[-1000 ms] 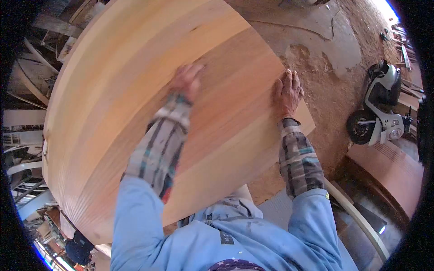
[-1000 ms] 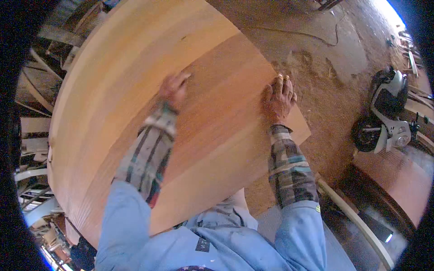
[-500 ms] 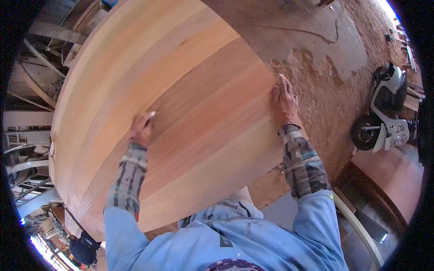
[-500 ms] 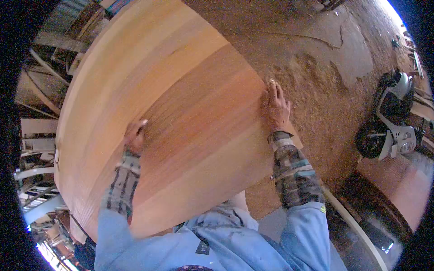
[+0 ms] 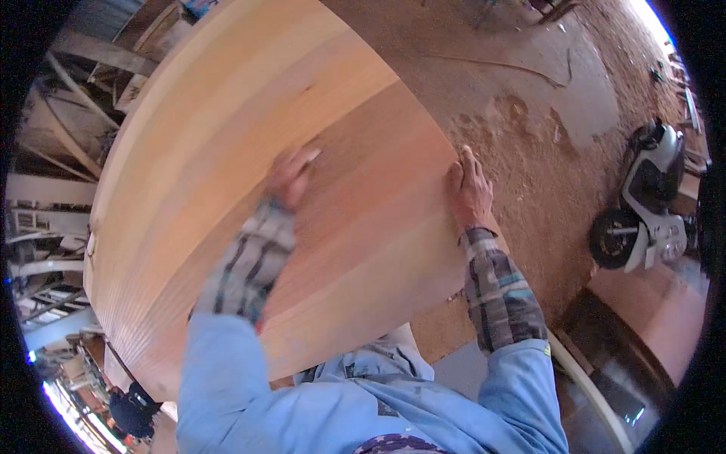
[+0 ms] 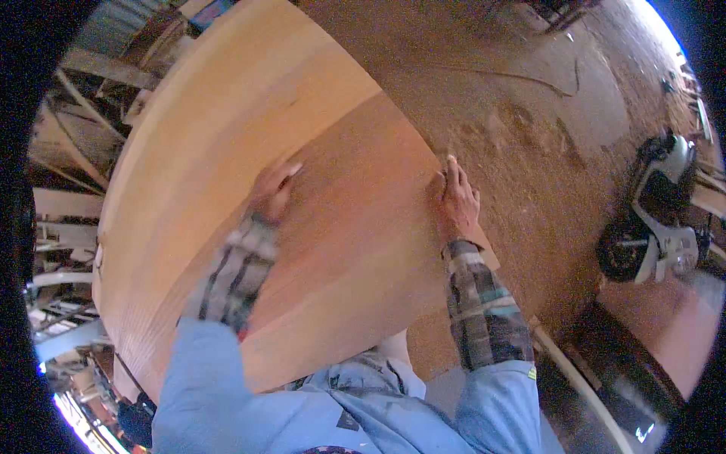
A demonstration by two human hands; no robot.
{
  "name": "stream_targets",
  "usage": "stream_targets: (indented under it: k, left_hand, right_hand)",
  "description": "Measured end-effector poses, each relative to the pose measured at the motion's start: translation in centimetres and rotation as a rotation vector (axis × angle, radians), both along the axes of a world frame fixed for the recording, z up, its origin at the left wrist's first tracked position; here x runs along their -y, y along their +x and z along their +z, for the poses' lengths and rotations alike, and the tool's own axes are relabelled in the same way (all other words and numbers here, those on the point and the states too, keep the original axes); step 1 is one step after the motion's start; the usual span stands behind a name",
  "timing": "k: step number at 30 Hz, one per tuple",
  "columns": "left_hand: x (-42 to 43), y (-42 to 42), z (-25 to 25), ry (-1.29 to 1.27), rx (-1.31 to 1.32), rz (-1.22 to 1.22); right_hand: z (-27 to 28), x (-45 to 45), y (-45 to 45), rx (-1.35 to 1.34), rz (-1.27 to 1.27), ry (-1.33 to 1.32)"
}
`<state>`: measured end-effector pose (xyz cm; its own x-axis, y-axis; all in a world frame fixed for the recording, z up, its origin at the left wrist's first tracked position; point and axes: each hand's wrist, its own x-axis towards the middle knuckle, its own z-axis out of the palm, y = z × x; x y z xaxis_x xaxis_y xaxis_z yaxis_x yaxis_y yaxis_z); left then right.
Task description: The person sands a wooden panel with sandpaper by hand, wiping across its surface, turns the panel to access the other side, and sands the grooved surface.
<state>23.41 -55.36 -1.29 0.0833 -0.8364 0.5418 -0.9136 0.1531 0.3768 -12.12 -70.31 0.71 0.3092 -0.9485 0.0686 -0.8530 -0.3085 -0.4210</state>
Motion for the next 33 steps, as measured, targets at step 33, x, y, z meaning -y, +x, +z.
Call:
stream_targets:
  k: [33]
  left_hand:
    - [-22.0,-5.8,9.7,0.138,-0.667,0.753]
  right_hand:
    - [2.4,-9.1,3.4,0.682,0.382,0.129]
